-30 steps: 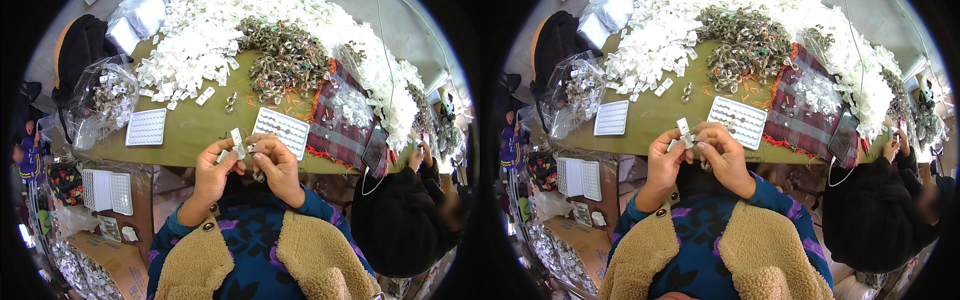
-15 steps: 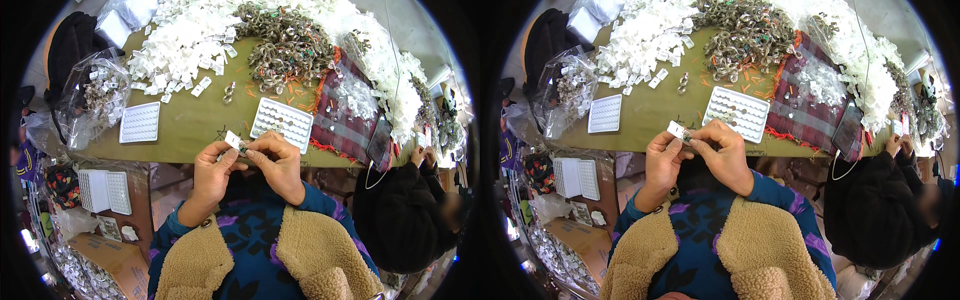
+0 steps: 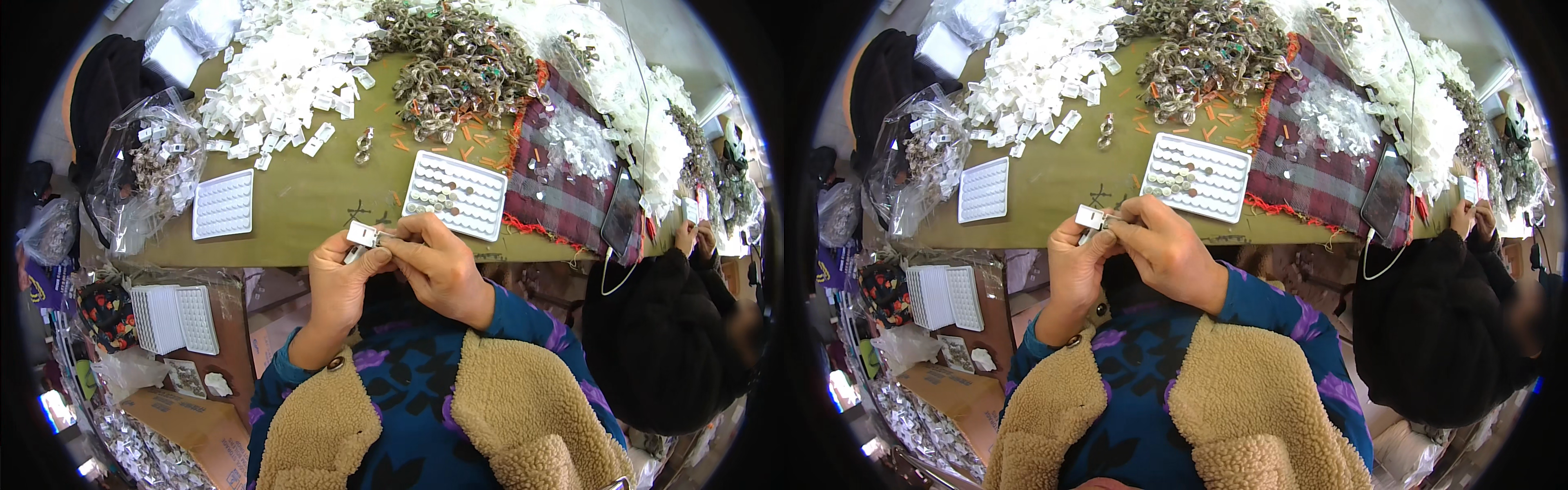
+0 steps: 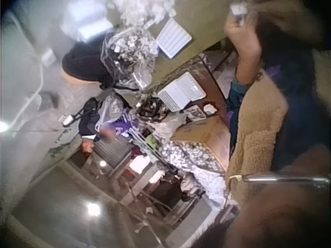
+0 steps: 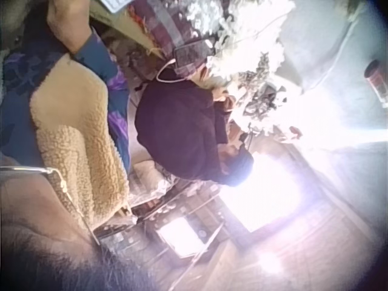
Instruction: The person repeatedly picks small white plastic housings and metal key blanks from a table, inserts the metal piece into the housing, and places the assembled unit into a white tray. The process is repeated continuously throughout the clip.
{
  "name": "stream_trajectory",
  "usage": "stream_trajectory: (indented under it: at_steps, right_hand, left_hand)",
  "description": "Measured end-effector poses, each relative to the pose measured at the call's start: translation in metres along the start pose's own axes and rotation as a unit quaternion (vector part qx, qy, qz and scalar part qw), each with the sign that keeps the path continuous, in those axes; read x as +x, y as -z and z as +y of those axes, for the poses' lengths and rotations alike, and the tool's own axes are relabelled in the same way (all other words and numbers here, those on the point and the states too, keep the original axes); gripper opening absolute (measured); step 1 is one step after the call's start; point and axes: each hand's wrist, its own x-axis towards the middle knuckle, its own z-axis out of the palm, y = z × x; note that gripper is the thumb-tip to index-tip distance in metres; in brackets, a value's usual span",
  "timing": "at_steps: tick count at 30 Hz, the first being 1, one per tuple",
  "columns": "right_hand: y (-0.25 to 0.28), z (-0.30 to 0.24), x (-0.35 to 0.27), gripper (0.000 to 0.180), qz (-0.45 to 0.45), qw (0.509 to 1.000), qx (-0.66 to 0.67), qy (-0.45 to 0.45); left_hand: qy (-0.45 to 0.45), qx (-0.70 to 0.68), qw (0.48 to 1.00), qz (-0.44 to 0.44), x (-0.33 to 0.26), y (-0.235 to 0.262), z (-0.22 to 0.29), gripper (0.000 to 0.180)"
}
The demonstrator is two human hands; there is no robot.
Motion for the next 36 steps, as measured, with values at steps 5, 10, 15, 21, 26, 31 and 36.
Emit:
stream_trajectory:
  at_steps: [5,10,15,21,26,31,36]
  right_hand:
    - [0.002,-0.017,-0.011,0.019,0.057,0.961,0.175,-0.207]
    - [0.01,-0.019,-0.017,0.008,0.036,0.976,0.093,-0.192]
    - [0.008,-0.014,-0.021,0.011,0.033,0.978,0.099,-0.178]
    - [0.009,-0.012,-0.022,0.01,0.037,0.975,0.12,-0.183]
    - [0.008,-0.019,-0.019,0.008,0.032,0.976,0.101,-0.191]
    - [0.002,-0.022,-0.014,0.012,0.048,0.974,0.088,-0.205]
    - [0.0,-0.022,-0.021,0.011,0.052,0.956,0.116,-0.265]
  left_hand:
    - [-0.098,0.031,0.995,-0.019,-0.001,-0.002,0.001,0.023]
    - [-0.136,0.031,0.989,-0.053,-0.005,-0.008,0.002,0.024]
    - [-0.152,0.023,0.986,-0.071,-0.01,-0.014,0.004,0.023]
    - [-0.042,-0.128,0.989,-0.066,-0.011,-0.019,0.005,0.017]
    - [-0.058,-0.103,0.989,-0.085,-0.009,-0.016,0.001,0.018]
    - [-0.139,0.009,0.986,-0.088,-0.01,-0.011,-0.004,0.02]
    - [-0.125,-0.059,0.987,-0.08,-0.014,-0.016,-0.009,0.022]
